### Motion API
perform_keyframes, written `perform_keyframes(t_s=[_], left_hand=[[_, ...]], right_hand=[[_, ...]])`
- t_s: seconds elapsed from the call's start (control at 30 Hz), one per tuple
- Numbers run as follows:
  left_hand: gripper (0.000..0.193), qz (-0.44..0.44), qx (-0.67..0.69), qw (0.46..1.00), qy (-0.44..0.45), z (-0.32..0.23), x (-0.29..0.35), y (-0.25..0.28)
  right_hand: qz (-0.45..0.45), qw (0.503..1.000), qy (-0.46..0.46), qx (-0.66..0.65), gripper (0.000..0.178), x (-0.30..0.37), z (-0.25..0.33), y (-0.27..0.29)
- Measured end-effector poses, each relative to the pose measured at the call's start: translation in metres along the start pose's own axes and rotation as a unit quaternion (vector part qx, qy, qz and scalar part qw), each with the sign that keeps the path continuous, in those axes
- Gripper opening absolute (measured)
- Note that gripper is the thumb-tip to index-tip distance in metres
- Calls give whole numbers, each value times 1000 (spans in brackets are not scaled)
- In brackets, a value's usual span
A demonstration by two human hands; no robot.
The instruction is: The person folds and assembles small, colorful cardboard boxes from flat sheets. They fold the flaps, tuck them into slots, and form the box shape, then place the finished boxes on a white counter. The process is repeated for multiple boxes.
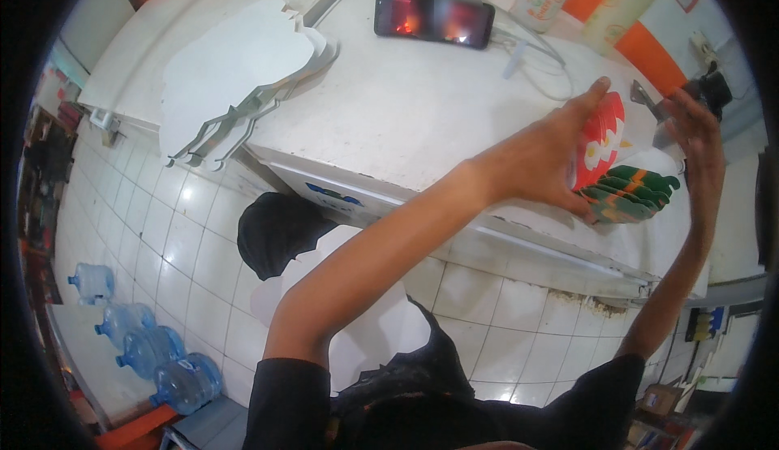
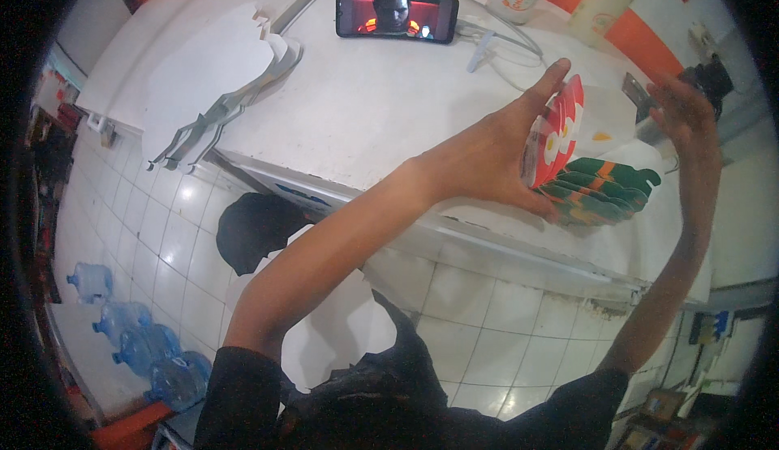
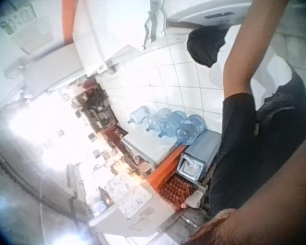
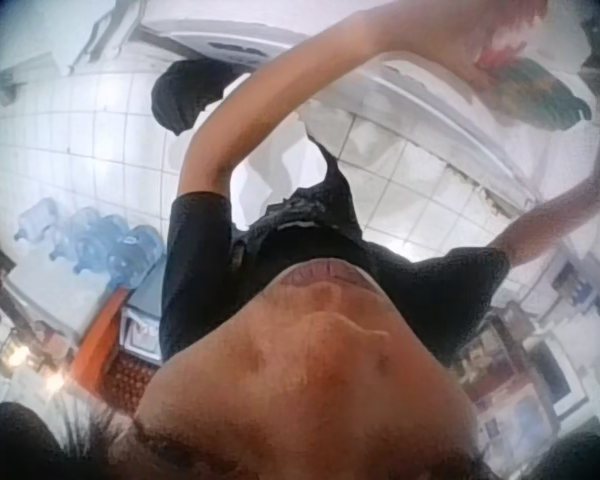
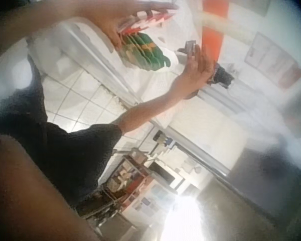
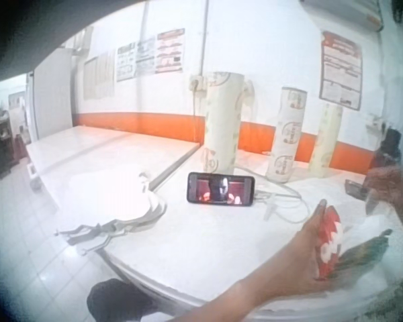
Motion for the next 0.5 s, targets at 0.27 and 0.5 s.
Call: perform_keyframes(t_s=[0.27,0.5], left_hand=[[133,59,65,995,48,1,1,-6],[128,67,90,992,57,1,4,-6]], right_hand=[[182,944,-138,239,35,-46,11,-51],[250,931,-158,216,34,-51,12,-55]])
Point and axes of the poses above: each hand's wrist, its own x-axis away from the middle knuckle, its own y-axis out of the back of the hand, z = x × y, the point moved 5 cm from there along -x, towards the middle knuckle, and after that the axes turned 11 degrees about -x, right-handed, at the moved point
